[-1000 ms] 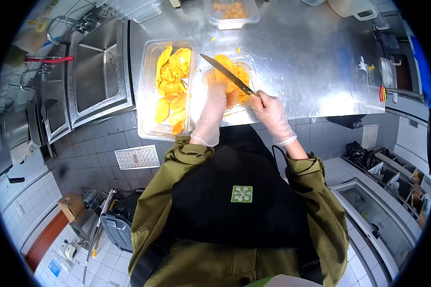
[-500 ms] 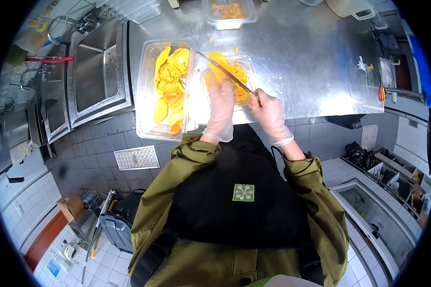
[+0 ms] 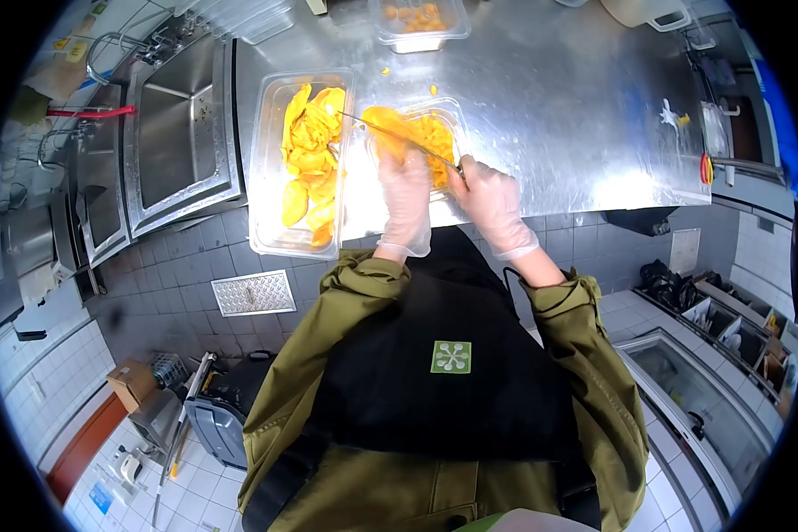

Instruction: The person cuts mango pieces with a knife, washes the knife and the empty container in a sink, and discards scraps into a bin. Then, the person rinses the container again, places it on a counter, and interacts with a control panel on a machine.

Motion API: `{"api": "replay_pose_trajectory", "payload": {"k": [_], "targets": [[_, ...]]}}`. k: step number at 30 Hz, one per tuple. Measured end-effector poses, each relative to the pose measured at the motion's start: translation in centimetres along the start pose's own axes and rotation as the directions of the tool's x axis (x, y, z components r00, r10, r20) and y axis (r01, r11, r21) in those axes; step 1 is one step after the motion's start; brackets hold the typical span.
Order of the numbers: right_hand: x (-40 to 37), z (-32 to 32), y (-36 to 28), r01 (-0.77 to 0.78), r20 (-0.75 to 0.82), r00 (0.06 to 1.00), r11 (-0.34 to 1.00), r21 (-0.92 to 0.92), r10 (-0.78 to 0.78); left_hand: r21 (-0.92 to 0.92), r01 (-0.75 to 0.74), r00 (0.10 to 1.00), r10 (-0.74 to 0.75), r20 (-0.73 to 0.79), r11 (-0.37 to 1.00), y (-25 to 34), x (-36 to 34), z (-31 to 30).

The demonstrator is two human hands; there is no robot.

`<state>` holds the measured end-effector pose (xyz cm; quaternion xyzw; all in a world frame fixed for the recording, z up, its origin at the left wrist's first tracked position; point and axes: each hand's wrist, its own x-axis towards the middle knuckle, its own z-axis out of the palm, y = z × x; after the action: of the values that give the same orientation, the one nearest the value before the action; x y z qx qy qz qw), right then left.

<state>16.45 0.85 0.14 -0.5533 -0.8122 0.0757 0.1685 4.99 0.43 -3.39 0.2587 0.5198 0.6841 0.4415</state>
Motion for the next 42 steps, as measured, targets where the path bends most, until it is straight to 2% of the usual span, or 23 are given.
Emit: {"api": "replay_pose_trajectory", "payload": {"k": [2,5,7,11,14,17,20,23,24,26,30,32,33,35,36,38,40,42], "targets": [[0.2,-0.1,0.2,0.031,0.004,1.0,0.999,-0.023,-0.031,-0.016,0.03,1.0,-0.03,-0.007,0.999,-0.6,0.1,-0.4],[0.1,0.0,0.4,0.049,0.05,0.998,0.995,-0.083,-0.045,-0.035,0.224,0.974,-0.224,0.019,0.974,0.5,-0.2,-0.8],[0.0,-0.2,0.6,0.072,0.072,0.995,0.994,-0.088,-0.066,-0.088,0.291,0.956,-0.292,-0.006,0.953,1.4,-0.3,-0.5],[-0.3,0.1,1.1,0.099,0.111,0.99,0.988,-0.118,-0.086,-0.143,0.36,0.929,-0.368,-0.038,0.922,2.6,-0.7,0.3],[-0.6,0.3,0.5,0.057,0.1,0.994,0.989,-0.137,-0.044,-0.119,0.507,0.846,-0.519,-0.122,0.854,0.6,-0.2,-0.5],[-1.1,0.6,-0.1,0.009,0.101,0.995,0.99,-0.14,0.005,-0.14,0.532,0.838,-0.543,-0.058,0.835,-0.3,-0.2,-1.3],[-1.2,0.7,0.2,0.01,0.111,0.994,0.987,-0.16,0.008,-0.061,0.553,0.831,-0.555,-0.04,0.831,0.1,-0.2,-1.4],[-0.7,0.7,1.4,0.083,0.122,0.99,0.983,-0.166,-0.063,-0.052,0.491,0.867,-0.493,-0.064,0.87,0.2,-0.5,-0.7],[-0.6,0.7,1.8,0.086,0.146,0.987,0.98,-0.177,-0.06,-0.016,0.52,0.853,-0.521,-0.035,0.854,0.2,-0.5,-0.9],[-0.7,0.2,1.9,0.023,0.149,0.989,0.996,-0.083,-0.011,0.057,0.572,0.819,-0.574,0.019,0.818,0.2,-0.3,-1.2],[-1.7,-1.2,2.2,-0.059,0.159,0.987,0.99,0.127,0.038,0.212,0.49,0.833,-0.526,0.17,0.845,0.9,-0.4,-1.9],[-2.6,-1.4,2.5,-0.091,0.103,0.993,0.956,0.279,0.065,0.242,0.427,0.838,-0.482,0.255,0.871,1.1,-0.4,-2.4],[-2.8,-1.4,2.6,-0.103,0.078,0.994,0.93,0.353,0.08,0.25,0.348,0.88,-0.407,0.246,0.903,1.0,-0.5,-2.4],[-2.6,-1.6,2.4,-0.268,0.135,0.963,0.769,0.58,0.234,0.271,0.183,0.94,-0.249,0.232,0.945,0.7,-0.6,-2.6],[-2.5,-1.6,2.2,-0.337,0.173,0.937,0.658,0.673,0.303,0.351,0.055,0.959,-0.148,0.243,0.935,0.3,-0.3,-2.7],[-1.6,-1.2,2.1,-0.375,0.222,0.91,0.471,0.799,0.349,0.493,-0.196,0.955,0.052,0.291,0.848,-0.4,0.4,-3.0],[-0.5,0.3,1.6,-0.34,0.242,0.908,0.262,0.903,0.341,0.364,-0.049,0.958,-0.059,0.281,0.93,-0.4,0.5,-2.9],[0.2,0.3,0.6,-0.44,0.4,0.856,0.054,0.897,0.328,0.242,0.108,0.949,-0.172,0.263,0.964,0.2,0.4,-2.6]]}}
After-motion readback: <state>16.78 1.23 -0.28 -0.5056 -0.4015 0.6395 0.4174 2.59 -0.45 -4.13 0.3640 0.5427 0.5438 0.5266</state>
